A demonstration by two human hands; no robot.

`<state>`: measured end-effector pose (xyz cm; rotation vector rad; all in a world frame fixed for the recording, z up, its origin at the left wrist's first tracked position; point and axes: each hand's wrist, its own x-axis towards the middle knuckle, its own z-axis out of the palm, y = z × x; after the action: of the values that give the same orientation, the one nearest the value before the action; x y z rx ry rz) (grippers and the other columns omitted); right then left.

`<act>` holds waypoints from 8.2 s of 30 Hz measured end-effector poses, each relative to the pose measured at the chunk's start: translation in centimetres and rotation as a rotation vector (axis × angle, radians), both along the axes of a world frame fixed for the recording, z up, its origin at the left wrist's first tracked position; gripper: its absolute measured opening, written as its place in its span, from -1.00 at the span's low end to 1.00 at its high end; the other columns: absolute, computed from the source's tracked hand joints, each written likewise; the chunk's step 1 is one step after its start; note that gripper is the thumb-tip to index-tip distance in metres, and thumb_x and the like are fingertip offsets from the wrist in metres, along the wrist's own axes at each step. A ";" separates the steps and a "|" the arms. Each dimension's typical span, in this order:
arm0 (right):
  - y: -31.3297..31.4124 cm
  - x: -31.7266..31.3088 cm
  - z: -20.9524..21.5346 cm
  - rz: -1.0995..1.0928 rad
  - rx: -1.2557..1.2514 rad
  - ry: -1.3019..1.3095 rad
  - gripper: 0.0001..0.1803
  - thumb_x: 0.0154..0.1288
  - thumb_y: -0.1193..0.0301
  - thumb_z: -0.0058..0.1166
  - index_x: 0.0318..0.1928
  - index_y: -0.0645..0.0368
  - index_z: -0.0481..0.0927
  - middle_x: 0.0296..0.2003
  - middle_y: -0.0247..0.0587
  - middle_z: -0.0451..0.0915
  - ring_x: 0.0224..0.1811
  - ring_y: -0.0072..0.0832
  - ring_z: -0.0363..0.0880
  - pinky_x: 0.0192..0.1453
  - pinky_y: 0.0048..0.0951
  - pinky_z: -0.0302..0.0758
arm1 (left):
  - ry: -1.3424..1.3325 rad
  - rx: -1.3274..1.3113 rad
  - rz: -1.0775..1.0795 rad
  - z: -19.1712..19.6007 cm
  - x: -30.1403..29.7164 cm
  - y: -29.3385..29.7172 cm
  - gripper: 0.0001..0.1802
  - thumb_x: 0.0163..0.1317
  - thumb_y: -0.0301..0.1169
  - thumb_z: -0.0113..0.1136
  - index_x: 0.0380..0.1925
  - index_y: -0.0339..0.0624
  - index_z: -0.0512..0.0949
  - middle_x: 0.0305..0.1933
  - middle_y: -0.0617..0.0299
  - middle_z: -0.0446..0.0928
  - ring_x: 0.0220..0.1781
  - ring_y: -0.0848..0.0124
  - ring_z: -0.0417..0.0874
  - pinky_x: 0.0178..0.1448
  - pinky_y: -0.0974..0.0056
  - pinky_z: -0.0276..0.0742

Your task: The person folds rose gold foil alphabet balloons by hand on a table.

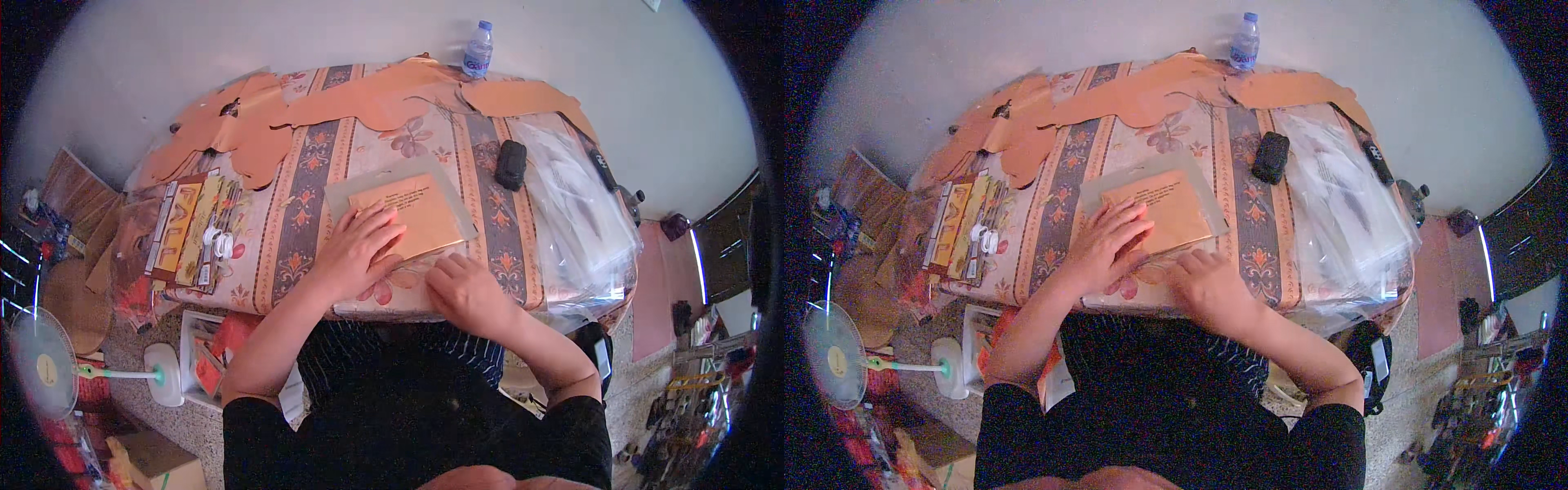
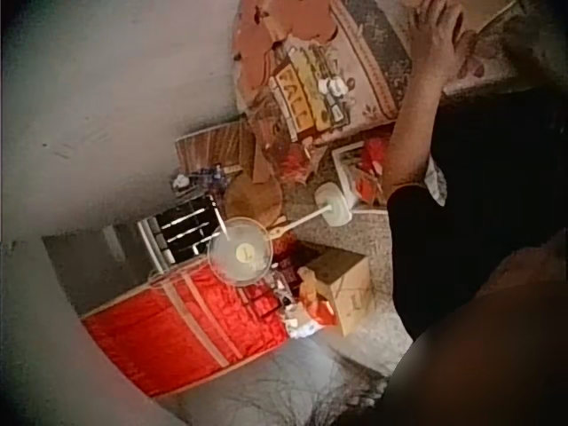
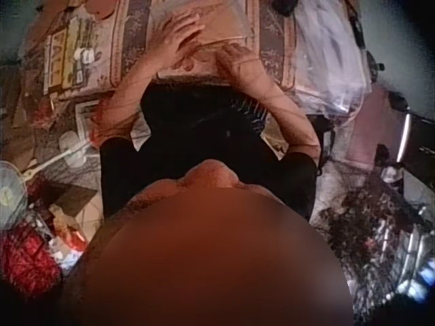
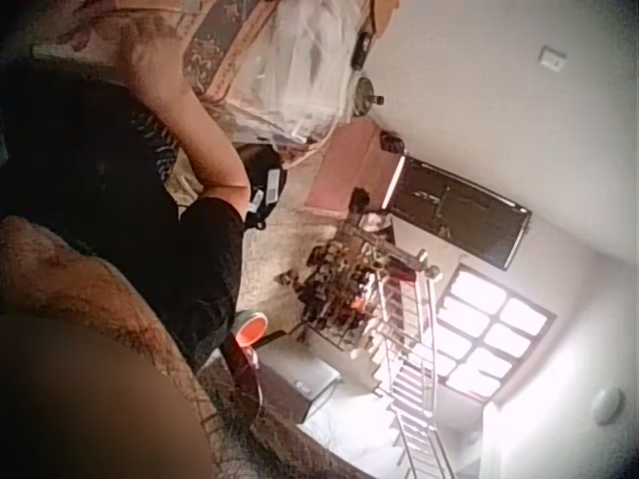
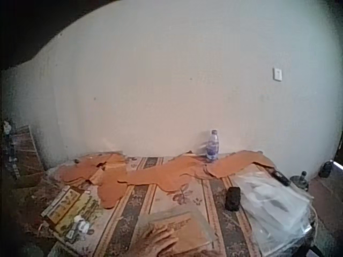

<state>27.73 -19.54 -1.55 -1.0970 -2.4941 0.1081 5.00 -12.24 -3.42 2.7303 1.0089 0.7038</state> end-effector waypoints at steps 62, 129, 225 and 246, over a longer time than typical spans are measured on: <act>-1.7 7.0 1.1 -0.060 -0.049 0.091 -0.57 0.00 0.39 0.31 -0.05 0.16 0.59 -0.02 -0.07 0.50 0.00 -0.14 0.49 0.08 -0.18 0.42 | -0.018 -0.079 -0.145 1.2 -1.8 -1.8 -0.54 0.13 -0.23 0.26 0.02 -0.16 0.53 0.26 0.07 0.41 0.39 0.13 0.30 0.46 -0.06 0.06; 3.7 2.7 -1.4 -0.410 -0.028 -0.202 -0.86 0.28 0.43 -0.11 -0.17 0.17 0.35 -0.45 -0.06 0.56 -0.49 -0.08 0.59 -0.50 -0.15 0.50 | 0.076 0.098 0.602 0.2 -2.3 -10.1 -0.73 0.19 -0.37 0.16 -0.12 -0.20 0.45 -0.36 0.08 0.50 -0.26 0.13 0.58 -0.15 0.09 0.46; 9.8 2.0 0.7 0.200 -1.189 0.998 -0.88 0.33 0.48 0.08 -0.15 0.22 0.53 -0.42 -0.35 0.60 -0.54 -0.67 0.49 -0.47 -0.63 0.42 | -0.946 -0.472 0.512 -0.8 -8.0 -8.2 -0.84 0.27 -0.45 0.17 -0.17 -0.20 0.49 -0.28 0.37 0.54 -0.23 0.57 0.55 -0.15 0.42 0.47; 9.5 2.0 0.3 0.201 -1.161 0.892 -0.85 0.35 0.46 0.03 -0.11 0.21 0.52 -0.40 -0.25 0.58 -0.49 -0.60 0.46 -0.36 -0.55 0.47 | -1.861 -0.803 0.691 -14.6 -30.2 -25.2 -0.87 0.23 -0.33 0.22 -0.25 -0.07 0.57 -0.29 0.30 0.63 -0.16 0.40 0.64 0.11 0.09 0.54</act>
<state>29.73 -10.06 -1.27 -0.8002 -1.5727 1.8041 -25.25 -37.41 -17.99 0.3309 1.0523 1.7136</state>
